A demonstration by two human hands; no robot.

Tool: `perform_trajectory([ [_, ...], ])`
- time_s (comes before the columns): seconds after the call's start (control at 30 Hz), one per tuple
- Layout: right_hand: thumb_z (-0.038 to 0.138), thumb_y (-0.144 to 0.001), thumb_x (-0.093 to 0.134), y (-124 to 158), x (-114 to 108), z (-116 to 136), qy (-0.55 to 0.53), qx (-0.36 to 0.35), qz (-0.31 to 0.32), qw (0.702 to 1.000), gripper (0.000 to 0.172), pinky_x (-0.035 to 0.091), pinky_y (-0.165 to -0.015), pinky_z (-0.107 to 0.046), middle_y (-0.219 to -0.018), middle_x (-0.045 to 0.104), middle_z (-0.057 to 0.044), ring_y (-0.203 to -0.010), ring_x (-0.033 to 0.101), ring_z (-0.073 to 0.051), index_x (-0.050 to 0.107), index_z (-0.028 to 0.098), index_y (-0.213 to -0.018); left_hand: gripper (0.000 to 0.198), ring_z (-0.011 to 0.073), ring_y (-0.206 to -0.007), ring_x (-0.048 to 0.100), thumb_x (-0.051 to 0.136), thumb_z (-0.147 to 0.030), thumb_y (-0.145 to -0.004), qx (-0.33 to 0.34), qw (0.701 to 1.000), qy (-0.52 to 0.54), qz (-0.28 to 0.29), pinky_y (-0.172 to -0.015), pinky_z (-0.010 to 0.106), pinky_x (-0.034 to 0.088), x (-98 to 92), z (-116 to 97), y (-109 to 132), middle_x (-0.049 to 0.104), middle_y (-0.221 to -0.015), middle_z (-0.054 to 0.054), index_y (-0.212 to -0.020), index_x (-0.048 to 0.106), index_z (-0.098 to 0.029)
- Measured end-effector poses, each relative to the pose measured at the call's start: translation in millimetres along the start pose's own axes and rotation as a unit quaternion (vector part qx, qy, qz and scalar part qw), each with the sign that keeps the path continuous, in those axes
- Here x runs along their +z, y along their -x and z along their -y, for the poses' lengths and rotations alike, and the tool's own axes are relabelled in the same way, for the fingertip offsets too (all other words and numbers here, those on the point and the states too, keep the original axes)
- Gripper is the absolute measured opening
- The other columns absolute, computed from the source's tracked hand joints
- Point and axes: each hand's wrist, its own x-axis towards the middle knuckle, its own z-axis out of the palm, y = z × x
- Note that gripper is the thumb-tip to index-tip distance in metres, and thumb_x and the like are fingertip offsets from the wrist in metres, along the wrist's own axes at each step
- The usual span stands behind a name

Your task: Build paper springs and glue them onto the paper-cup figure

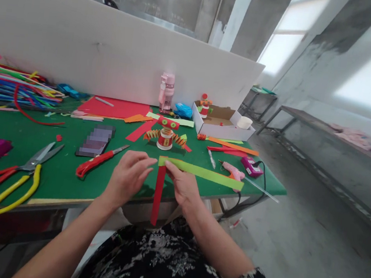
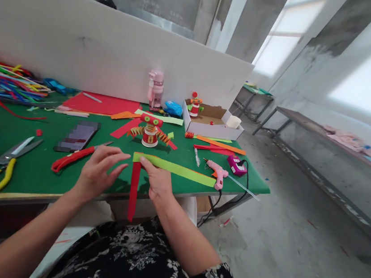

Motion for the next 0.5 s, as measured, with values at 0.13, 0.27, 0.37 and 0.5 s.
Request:
perform_trajectory([
  [0.13,0.027,-0.051,0.084,1,3,-1,-0.006,0.018,0.003,1.000,0.024,0.056,-0.081,-0.037,-0.085,0.078,-0.004,-0.083,0.071,-0.022,0.075,0.019,-0.071,0.024,0.0203,-0.096,0.059,0.057,-0.015,-0.089,0.146,0.983,-0.111,0.012,-0.087,0.035,0.047,4.7,8,6,0.067,-0.097,0.004,-0.098,0.072,-0.032],
  [0.27,0.028,-0.058,0.081,5,2,-2,0.031,-0.039,0.011,0.999,0.018,0.053,-0.088,-0.038,-0.086,0.077,-0.003,-0.089,0.069,-0.023,0.074,0.020,-0.072,0.017,0.0218,-0.098,0.057,0.062,-0.020,-0.088,0.143,0.987,-0.072,-0.008,-0.088,0.037,0.046,4.3,2,0,0.068,-0.099,0.004,-0.089,0.074,-0.031],
  [0.37,0.029,-0.064,0.077,7,-1,-2,0.085,-0.072,0.022,0.993,0.011,0.052,-0.086,-0.035,-0.078,0.075,0.000,-0.084,0.067,-0.020,0.072,0.021,-0.069,0.012,0.0216,-0.097,0.057,0.061,-0.024,-0.088,0.071,0.997,0.006,-0.001,-0.085,0.036,0.048,3.1,-7,-5,0.065,-0.103,0.006,-0.084,0.072,-0.026],
  [0.5,0.028,-0.069,0.073,9,-4,-1,0.141,-0.095,0.042,0.985,0.006,0.050,-0.082,-0.032,-0.073,0.072,0.002,-0.077,0.065,-0.018,0.071,0.023,-0.067,0.010,0.0201,-0.095,0.060,0.062,-0.026,-0.084,-0.072,0.989,0.130,0.024,-0.084,0.033,0.049,3.2,-18,-8,0.063,-0.102,0.007,-0.077,0.067,-0.021],
])
